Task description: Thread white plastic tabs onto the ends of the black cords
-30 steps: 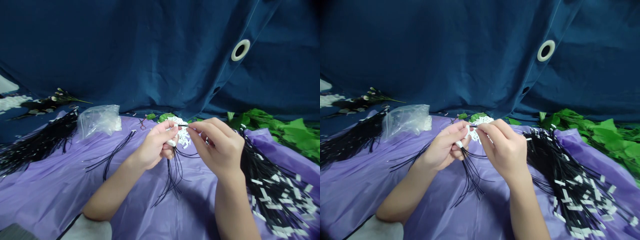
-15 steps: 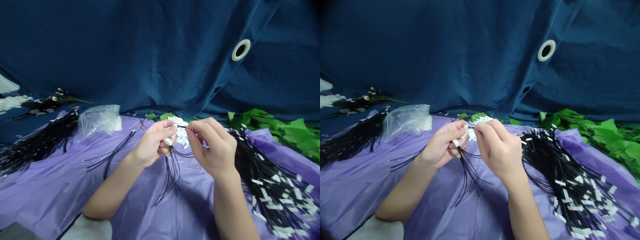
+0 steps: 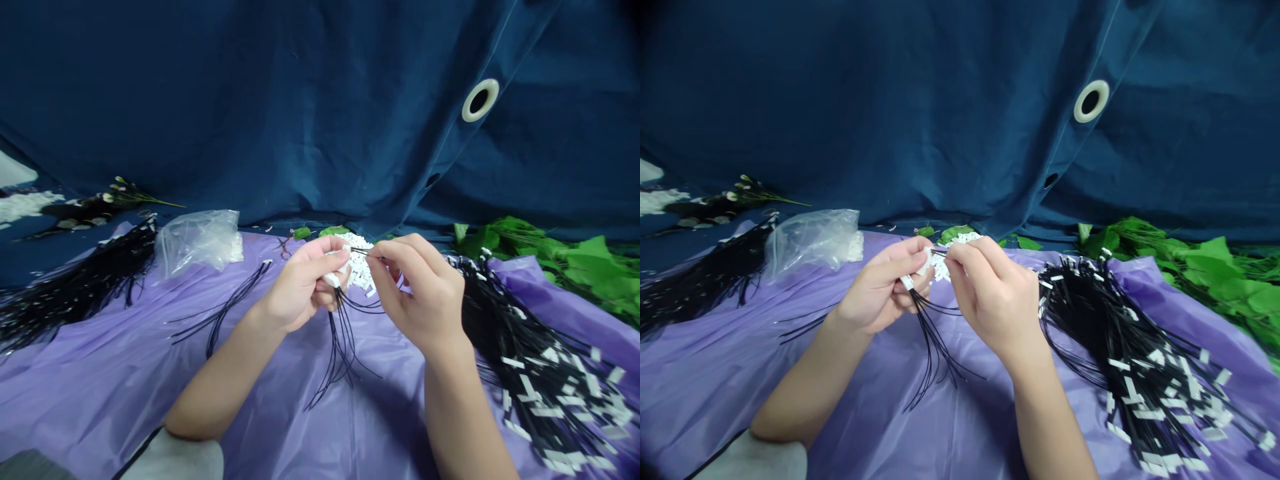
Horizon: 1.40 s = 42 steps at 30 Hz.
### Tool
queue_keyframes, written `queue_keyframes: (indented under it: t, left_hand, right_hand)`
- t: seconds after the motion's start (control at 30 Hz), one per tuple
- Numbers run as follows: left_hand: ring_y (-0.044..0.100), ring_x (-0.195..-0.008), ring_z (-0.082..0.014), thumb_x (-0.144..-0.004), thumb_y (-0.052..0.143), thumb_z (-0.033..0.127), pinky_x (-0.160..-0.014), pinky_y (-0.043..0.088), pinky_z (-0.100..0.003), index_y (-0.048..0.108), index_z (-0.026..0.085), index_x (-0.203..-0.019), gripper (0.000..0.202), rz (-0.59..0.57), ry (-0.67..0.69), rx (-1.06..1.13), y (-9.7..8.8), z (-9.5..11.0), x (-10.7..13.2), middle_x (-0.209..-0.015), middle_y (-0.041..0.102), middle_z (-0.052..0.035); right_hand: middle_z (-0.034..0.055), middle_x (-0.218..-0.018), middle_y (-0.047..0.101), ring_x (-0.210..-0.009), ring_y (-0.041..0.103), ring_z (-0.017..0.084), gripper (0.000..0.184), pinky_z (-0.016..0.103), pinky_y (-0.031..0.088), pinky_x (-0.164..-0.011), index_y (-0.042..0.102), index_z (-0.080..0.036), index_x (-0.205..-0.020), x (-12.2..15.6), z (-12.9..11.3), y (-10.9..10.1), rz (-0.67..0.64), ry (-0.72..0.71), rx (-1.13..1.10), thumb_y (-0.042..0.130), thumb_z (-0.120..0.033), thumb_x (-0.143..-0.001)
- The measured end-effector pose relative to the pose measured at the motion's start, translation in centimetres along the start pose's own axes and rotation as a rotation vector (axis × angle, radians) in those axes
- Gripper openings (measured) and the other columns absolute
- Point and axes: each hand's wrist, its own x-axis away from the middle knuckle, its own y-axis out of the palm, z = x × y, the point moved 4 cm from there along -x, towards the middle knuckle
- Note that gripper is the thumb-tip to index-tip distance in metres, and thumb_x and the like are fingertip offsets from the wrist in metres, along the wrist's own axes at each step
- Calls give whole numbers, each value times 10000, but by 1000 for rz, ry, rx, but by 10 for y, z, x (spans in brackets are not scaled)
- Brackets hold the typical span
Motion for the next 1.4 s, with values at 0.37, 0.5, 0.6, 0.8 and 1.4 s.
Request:
queue_keyframes:
  t: [0.37, 0.5, 0.6, 0.8, 1.4]
  left_hand:
    - [167, -358, -13, -916, 499, 194, -369, 196, -131, 357, 179, -697, 261, 234, 27, 201, -12, 3, -8, -503, 286, 90]
    - [172, -359, -15, -927, 477, 187, -367, 229, -143, 338, 175, -669, 294, 262, 45, 228, -13, 3, -9, -505, 282, 89]
    - [177, -366, -16, -928, 481, 190, -369, 231, -146, 339, 173, -659, 304, 251, 66, 215, -12, 3, -9, -507, 281, 87]
    - [180, -366, -14, -924, 494, 190, -376, 214, -151, 348, 170, -652, 309, 236, 76, 200, -13, 2, -11, -497, 280, 84]
    - [173, -369, -18, -904, 525, 186, -389, 199, -168, 346, 182, -686, 281, 263, 104, 171, -18, 4, -12, -512, 285, 90]
  right_hand:
    - [1, -683, 591, -647, 546, 123, 47, 263, 393, -614, 631, -184, -815, 3, -24, 0, -176, 30, -60, 630, -181, -862]
    - [-21, -739, 623, -662, 568, 105, 107, 247, 353, -576, 657, -204, -839, 8, -17, 13, -337, 188, -67, 591, -265, -898]
    - [-35, -810, 648, -708, 577, 98, 78, 239, 373, -626, 647, -214, -865, 9, -12, 19, -396, 265, -163, 582, -242, -897]
    - [-43, -783, 614, -704, 547, 88, 71, 235, 369, -617, 578, -198, -828, 9, -4, 23, -456, 405, -336, 545, -209, -890]
    - [-57, -597, 500, -515, 431, 75, 69, 205, 352, -497, 580, -223, -953, 12, 11, 9, -534, 587, -841, 532, -273, -949]
